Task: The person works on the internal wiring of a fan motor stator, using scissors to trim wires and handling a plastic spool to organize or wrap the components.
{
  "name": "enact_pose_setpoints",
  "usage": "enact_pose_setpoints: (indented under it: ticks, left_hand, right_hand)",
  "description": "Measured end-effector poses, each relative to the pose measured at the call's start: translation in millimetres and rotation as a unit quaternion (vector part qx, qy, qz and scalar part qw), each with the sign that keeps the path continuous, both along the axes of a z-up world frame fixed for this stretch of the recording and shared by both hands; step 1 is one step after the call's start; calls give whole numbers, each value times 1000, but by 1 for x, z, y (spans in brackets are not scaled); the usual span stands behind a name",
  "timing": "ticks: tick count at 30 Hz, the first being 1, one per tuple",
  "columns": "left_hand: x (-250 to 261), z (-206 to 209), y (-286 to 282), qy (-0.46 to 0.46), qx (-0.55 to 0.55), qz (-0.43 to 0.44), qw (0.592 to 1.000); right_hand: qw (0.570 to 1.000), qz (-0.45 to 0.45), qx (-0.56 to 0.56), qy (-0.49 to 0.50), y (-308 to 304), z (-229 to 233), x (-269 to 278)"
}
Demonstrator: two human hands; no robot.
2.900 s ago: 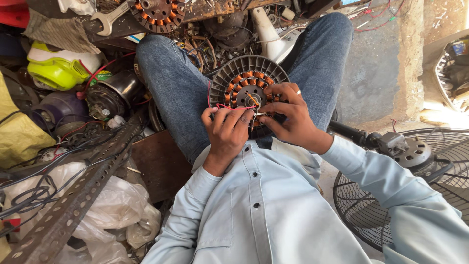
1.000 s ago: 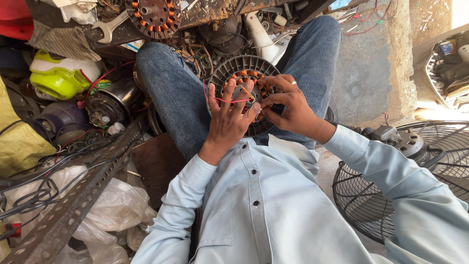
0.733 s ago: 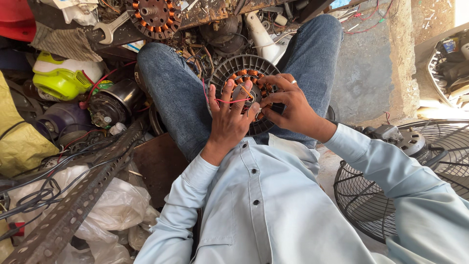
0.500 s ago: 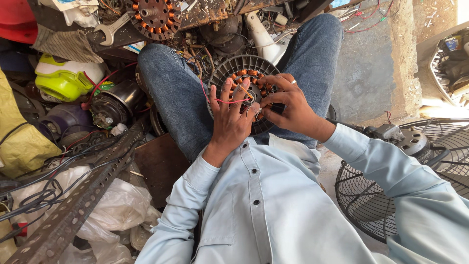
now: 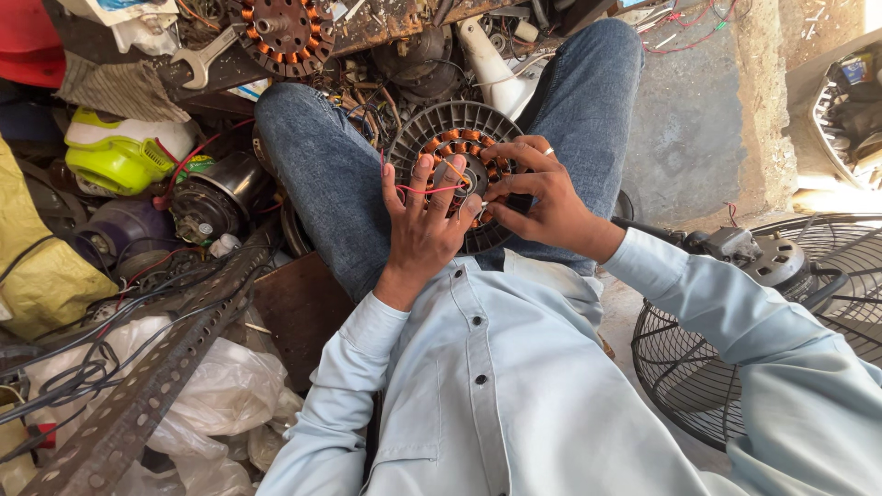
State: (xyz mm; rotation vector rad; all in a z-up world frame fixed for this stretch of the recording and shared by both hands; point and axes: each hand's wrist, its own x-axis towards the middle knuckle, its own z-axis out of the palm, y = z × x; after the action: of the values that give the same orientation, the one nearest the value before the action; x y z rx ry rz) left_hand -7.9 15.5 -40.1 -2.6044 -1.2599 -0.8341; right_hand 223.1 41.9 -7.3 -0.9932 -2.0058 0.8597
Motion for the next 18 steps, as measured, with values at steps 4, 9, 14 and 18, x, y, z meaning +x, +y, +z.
enact_pose_setpoints:
  ticks: [4,9,14,18]
  left_hand:
    - [1,-1,-1,-9,-8,-4,1000]
    - [3,2,1,-32,-34,-6,999]
    - [3,11,1,-53,-59,-9,997]
    - [-4,21,4,-66,-97,-30,993]
  right_hand:
    - [1000,-8,10,0,-2,-2,-2]
    - [1000,-15,0,-7,-3,-4,-4]
    - [1000,-19,-1,4,-3,-6,-4]
    - [1000,-23,-12,3,-2,-7,-2]
